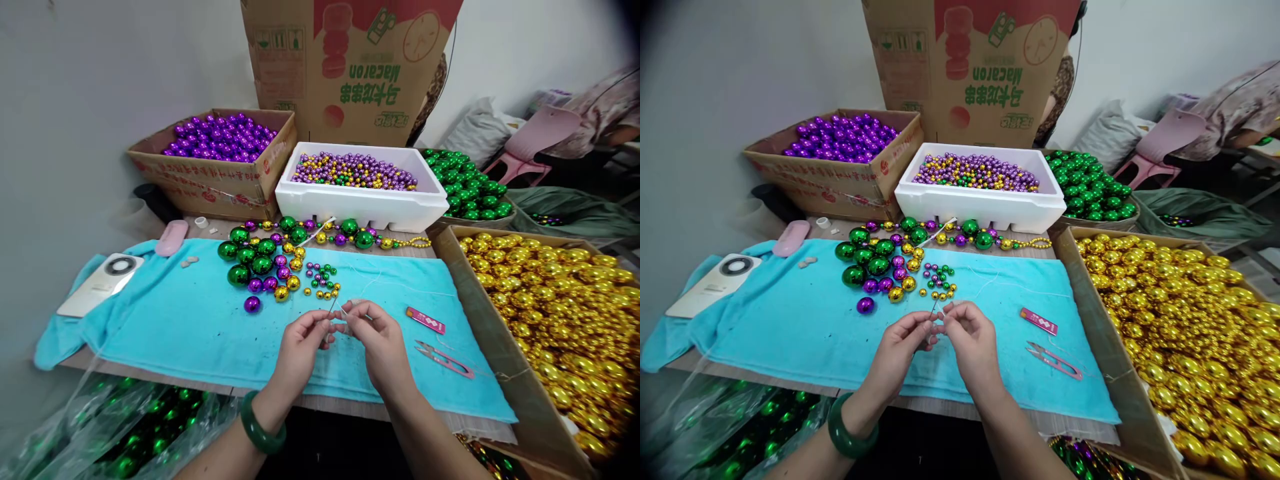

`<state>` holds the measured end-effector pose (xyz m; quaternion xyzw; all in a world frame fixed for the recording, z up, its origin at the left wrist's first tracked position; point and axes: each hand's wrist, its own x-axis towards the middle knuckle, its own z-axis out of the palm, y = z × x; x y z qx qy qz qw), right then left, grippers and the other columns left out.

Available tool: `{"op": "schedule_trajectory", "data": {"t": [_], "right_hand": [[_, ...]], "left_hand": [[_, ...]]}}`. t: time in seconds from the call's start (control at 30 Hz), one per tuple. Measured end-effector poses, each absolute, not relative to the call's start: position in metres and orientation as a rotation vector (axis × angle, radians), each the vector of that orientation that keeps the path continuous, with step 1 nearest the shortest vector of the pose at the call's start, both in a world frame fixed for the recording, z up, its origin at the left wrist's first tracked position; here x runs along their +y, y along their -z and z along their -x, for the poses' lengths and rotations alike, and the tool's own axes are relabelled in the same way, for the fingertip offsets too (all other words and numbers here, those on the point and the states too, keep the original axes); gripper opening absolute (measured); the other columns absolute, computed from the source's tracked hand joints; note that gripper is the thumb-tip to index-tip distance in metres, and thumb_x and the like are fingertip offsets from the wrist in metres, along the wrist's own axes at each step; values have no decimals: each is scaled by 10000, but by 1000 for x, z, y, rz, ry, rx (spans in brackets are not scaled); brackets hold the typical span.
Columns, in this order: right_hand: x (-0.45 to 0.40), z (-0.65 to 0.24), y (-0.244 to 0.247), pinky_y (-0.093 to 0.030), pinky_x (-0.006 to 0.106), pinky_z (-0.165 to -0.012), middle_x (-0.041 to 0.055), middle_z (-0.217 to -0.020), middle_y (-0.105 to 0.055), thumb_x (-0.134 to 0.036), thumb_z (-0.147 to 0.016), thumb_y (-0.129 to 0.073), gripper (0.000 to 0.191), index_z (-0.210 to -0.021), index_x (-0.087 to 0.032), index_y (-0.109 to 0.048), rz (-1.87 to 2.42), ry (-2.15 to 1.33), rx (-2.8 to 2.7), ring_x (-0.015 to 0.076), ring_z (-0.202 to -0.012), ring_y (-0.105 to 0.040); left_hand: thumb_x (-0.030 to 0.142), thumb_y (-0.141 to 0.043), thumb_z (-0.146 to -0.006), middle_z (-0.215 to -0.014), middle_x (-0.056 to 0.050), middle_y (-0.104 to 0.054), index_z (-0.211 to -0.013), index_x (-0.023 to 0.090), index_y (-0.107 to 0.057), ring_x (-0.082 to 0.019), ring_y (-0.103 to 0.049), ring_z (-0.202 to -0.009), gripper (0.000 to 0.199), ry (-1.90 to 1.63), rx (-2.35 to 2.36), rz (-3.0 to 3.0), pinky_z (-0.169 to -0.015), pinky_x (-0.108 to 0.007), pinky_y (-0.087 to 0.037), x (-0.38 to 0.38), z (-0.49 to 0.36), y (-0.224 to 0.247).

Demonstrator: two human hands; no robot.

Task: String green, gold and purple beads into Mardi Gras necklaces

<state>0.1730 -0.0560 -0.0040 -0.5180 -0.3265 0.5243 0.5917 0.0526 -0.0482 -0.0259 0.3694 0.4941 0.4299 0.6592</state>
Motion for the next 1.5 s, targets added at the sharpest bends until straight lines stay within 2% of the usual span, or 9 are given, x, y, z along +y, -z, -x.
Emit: {"op": "schedule_trajectory", "data": {"t": [0.23, 0.57, 0.87, 1.27, 1.5], "right_hand": [[-56, -173, 4, -526, 282, -634, 23, -803, -583, -284, -615, -688, 167, -573, -167, -576, 1205, -1242, -730, 147, -720, -575], [-58, -172, 8, -527, 332, -678, 42, -795, -566, -256, -650, -660, 143, -588, -169, -566, 1211, -1169, -847, 187, -799, -553], [-61, -171, 12, -546, 265, -598, 38, -814, -540, -217, -699, -623, 117, -616, -171, -554, 1244, -1074, -962, 162, -775, -564], [-63, -173, 15, -543, 248, -615, 41, -812, -547, -153, -723, -569, 99, -634, -180, -535, 1286, -978, -1086, 154, -787, -556], [-61, -174, 15, -530, 263, -577, 35, -795, -539, -206, -730, -573, 107, -631, -180, -539, 1304, -990, -1068, 155, -742, -565]], "left_hand": [[329, -645, -732, -839, -75, -700, -930, 129, -663, -121, -596, -670, 282, -949, 1130, -853, -625, -236, -467, -50, -51, 27], [320, -650, -723, -792, -60, -701, -903, 136, -669, -113, -591, -649, 258, -938, 1152, -847, -613, -222, -462, -49, -51, 27], [312, -659, -711, -744, -44, -687, -882, 140, -685, -107, -581, -631, 244, -940, 1152, -844, -602, -216, -458, -50, -52, 27], [309, -662, -702, -744, -47, -681, -886, 135, -684, -117, -591, -638, 254, -933, 1170, -839, -602, -225, -466, -51, -52, 26], [311, -664, -694, -719, -42, -678, -870, 137, -687, -112, -584, -623, 248, -933, 1179, -853, -588, -219, -465, -51, -52, 27]]}}
